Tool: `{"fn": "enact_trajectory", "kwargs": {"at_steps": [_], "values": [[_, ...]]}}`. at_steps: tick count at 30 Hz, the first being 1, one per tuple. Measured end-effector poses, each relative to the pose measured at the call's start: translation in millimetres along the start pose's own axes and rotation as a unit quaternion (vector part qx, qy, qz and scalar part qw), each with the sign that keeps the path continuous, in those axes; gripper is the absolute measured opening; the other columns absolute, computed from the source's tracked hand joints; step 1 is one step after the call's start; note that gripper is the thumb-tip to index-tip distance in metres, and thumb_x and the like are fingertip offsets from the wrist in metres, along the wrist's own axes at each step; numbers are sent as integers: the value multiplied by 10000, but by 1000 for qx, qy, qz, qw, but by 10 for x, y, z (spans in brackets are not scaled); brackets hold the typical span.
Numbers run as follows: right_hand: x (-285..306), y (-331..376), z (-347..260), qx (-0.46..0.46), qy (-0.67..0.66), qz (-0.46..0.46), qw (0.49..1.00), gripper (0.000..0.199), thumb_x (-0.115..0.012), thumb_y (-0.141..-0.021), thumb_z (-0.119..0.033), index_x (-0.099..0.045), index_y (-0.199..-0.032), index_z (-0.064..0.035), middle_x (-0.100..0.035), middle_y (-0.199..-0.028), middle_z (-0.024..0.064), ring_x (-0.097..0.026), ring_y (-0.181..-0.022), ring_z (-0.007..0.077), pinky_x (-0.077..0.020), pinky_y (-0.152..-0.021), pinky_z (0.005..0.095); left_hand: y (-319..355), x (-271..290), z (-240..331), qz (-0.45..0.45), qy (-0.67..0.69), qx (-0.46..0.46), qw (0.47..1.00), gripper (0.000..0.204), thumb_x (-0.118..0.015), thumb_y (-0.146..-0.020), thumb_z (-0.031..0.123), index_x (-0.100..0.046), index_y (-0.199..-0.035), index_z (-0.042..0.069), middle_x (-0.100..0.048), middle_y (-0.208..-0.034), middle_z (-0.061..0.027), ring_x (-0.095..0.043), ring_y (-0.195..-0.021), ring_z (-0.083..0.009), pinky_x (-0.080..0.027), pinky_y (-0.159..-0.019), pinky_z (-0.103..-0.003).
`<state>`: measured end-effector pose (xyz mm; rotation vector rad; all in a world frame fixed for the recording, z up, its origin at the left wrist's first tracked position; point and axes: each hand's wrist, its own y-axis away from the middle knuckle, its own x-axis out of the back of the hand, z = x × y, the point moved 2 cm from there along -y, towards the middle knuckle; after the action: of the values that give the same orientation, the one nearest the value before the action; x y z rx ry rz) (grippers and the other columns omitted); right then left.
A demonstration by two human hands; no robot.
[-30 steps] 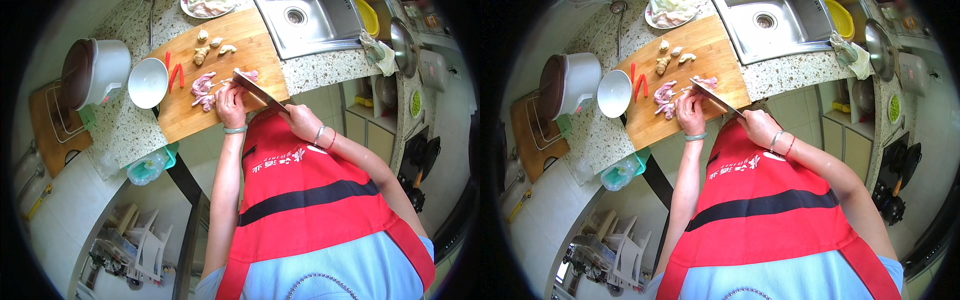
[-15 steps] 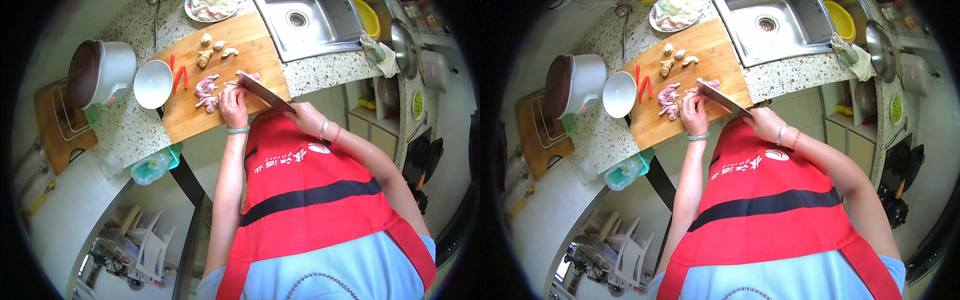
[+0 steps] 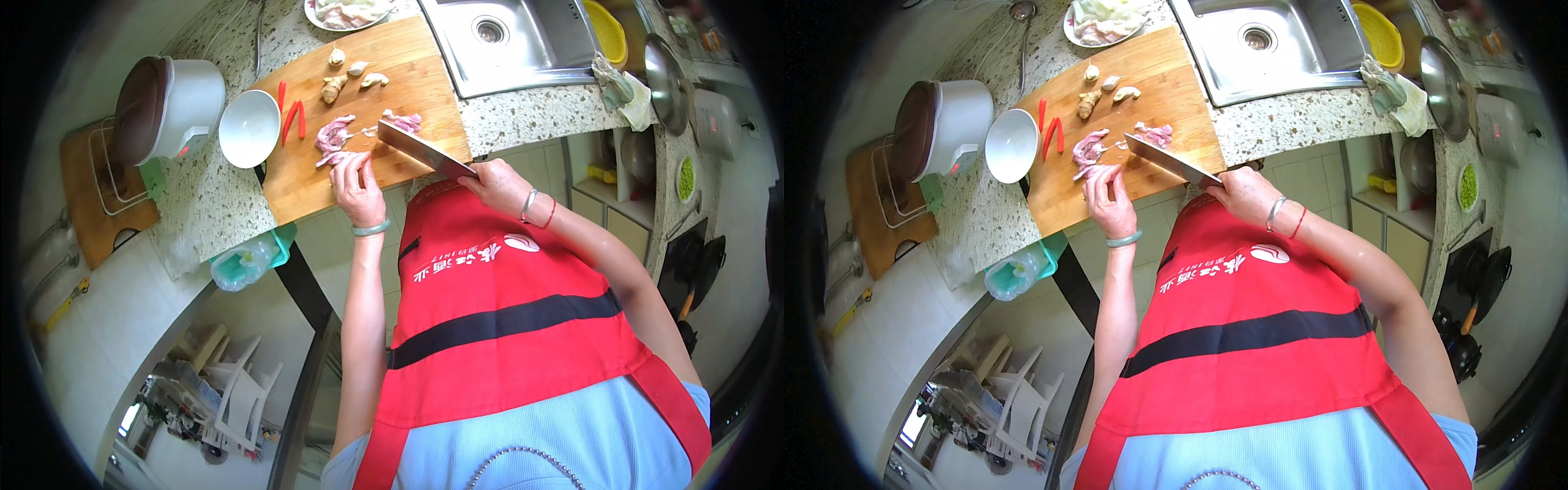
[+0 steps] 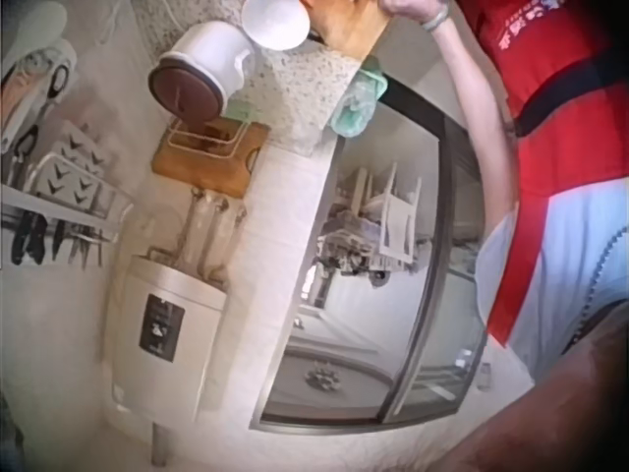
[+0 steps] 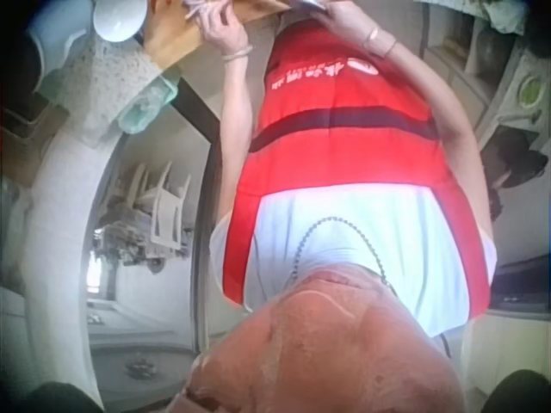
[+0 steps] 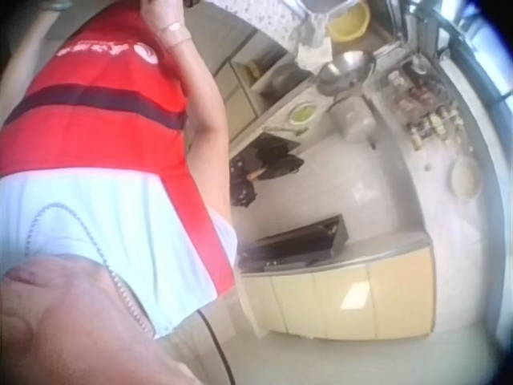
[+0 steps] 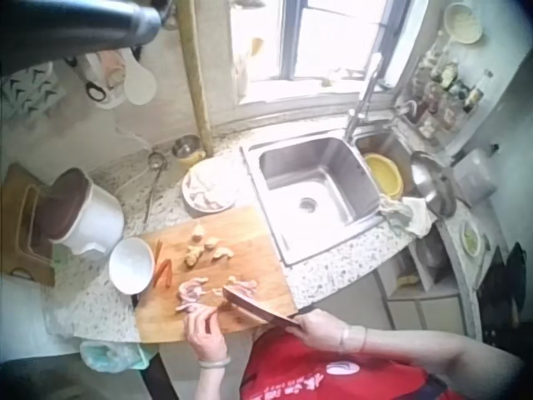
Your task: The person washes a piece of raw meat under a kitchen faucet and places it on a wooden cutting board. Using a large cleaver, they slice the meat into thin strips, arranging the cut pieces on the board.
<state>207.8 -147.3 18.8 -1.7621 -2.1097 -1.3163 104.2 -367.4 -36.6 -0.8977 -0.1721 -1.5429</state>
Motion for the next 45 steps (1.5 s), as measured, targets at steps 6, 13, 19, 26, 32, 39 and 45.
{"fn": "enact_trajectory", "kwargs": {"at_steps": [6,13,19,26,32,39,45], "values": [[222,46,42,-5,-42,11,999,266,-580,-929,-230,-645,-859,19,-606,-704,247,-621,-651,376,-487,-629,447,-298,-42,90,-114,-72,-147,980,263,-713,-778,60,-667,-1036,80,-649,-1034,-48,-598,-973,-249,-477,-868,-379],[376,81,228,-76,-74,24,994,275,-570,-935,-231,-634,-859,25,-591,-670,225,-580,-589,348,-464,-590,421,-791,-401,6,-318,24,-276,906,423,-754,-741,126,-631,-1143,82,-621,-1084,-102,-593,-987,-283,-500,-841,-387],[295,117,268,-39,-66,71,995,264,-575,-927,-233,-645,-871,16,-610,-724,247,-599,-673,412,-476,-636,461,-512,-517,126,-214,-55,-137,966,194,-715,-820,249,-615,-913,111,-569,-871,-67,-566,-837,-271,-477,-716,-402],[157,21,250,-13,3,92,996,261,-583,-922,-232,-623,-814,3,-617,-739,251,-615,-729,428,-489,-668,497,-149,-546,359,-107,-66,16,992,359,-754,-791,284,-602,-1028,61,-551,-956,-105,-532,-926,-314,-439,-809,-425],[208,15,183,11,23,115,993,271,-585,-924,-238,-595,-791,-2,-614,-717,248,-609,-693,435,-489,-631,508,-141,-575,315,-32,-71,-26,997,363,-803,-739,169,-642,-1048,65,-595,-986,-78,-547,-934,-280,-441,-828,-391],[260,15,180,50,78,129,987,271,-579,-927,-242,-572,-783,-13,-611,-688,237,-607,-651,434,-487,-592,510,-165,-669,322,22,-9,1,1000,202,-782,-749,105,-679,-918,66,-632,-982,-53,-570,-917,-259,-454,-800,-371],[273,41,198,58,115,118,985,271,-552,-943,-244,-561,-806,-10,-612,-684,235,-617,-655,425,-496,-588,501,-149,-725,273,13,31,11,999,150,-771,-747,71,-672,-858,55,-651,-965,-56,-588,-881,-268,-469,-779,-367]]}}
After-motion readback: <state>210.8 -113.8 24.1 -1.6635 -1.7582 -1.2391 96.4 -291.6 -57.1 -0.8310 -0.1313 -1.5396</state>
